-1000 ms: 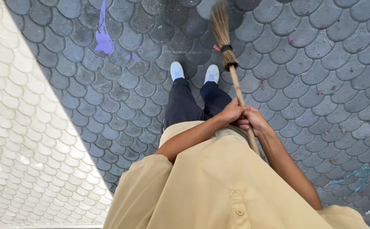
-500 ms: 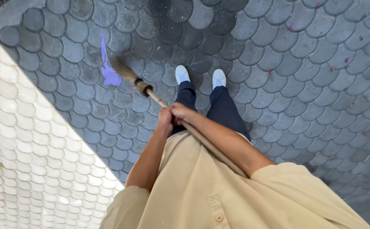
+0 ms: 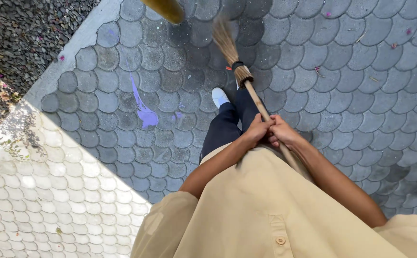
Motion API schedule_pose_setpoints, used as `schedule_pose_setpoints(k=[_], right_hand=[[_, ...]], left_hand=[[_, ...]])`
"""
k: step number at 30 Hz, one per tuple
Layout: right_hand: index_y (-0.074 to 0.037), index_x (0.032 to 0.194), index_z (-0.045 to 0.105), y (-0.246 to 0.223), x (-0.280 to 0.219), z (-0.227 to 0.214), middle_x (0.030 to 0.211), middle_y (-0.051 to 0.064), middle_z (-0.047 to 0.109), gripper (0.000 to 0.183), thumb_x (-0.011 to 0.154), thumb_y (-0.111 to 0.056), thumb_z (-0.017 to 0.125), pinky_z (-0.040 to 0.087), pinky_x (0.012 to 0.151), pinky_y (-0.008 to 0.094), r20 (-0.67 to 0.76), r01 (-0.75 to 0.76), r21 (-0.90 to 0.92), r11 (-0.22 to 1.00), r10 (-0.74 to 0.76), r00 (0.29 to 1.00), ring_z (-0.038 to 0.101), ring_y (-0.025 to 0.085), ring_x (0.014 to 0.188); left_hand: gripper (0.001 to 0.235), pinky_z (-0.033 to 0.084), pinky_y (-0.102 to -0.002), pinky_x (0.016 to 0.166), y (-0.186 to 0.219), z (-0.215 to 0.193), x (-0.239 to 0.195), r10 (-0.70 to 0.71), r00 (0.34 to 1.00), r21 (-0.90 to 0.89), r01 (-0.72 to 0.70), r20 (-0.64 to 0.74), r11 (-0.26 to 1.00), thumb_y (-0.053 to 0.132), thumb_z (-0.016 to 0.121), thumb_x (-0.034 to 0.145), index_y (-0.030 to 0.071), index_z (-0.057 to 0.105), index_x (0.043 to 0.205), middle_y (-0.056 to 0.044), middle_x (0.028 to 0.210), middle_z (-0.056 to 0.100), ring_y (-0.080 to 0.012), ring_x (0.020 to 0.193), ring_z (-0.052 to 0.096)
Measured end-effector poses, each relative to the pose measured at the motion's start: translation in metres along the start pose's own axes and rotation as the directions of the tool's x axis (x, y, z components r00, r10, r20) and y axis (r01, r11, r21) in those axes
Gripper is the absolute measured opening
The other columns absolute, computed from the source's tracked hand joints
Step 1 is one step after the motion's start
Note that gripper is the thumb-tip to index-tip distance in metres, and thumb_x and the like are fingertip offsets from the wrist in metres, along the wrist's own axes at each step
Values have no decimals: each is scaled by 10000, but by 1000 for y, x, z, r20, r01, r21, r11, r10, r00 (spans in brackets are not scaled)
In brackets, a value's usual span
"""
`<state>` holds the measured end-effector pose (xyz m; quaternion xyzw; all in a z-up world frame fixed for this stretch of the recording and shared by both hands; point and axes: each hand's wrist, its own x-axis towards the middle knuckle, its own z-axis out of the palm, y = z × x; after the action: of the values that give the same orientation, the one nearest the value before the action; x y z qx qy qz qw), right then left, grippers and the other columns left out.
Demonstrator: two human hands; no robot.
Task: The person sweeps a paved outdoor area using a traditional straw broom. They gather scattered debris, including a yellow plastic bag, a blue rope, and small pieces of trash, into a pile while moving across the patterned tiles.
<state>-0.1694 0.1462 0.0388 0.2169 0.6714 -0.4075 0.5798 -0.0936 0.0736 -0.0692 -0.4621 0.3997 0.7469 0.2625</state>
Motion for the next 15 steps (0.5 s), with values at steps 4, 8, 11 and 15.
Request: schedule_pose_setpoints(k=[4,8,11,15], right_hand=[[-97,1527,273,-5,36,54,878,154,459,632,916,-7,408,442,303,318,105,-43,-93,995,52,993,495,159,512],[-35,1514,312,-31,63,111,899,184,527,632,896,-13,446,473,309,309,225,-6,-164,986,43,973,552,174,512],[-48,1502,327,-67,72,136,892,176,516,624,890,-1,442,457,305,302,184,12,-66,998,0,983,528,157,501],[-70,1482,355,-118,92,89,880,160,496,614,880,20,434,428,298,289,78,35,97,995,-42,996,484,126,482]], left_hand=[[634,612,-459,675,20,-62,-34,-28,991,-38,23,-132,999,299,745,862,19,497,1374,-275,1116,643,-314,773,724],[595,583,-526,716,49,-123,-67,-103,953,-167,57,-286,984,295,655,928,-27,437,1379,-289,1158,569,-345,830,669],[542,578,-542,582,48,-154,-30,-194,908,-283,88,-370,955,266,595,973,-25,383,1379,-297,1083,551,-354,638,630],[601,492,-624,892,66,-132,60,-176,888,-171,112,-425,979,214,703,887,-105,489,1349,-347,1264,578,-446,1115,634]])
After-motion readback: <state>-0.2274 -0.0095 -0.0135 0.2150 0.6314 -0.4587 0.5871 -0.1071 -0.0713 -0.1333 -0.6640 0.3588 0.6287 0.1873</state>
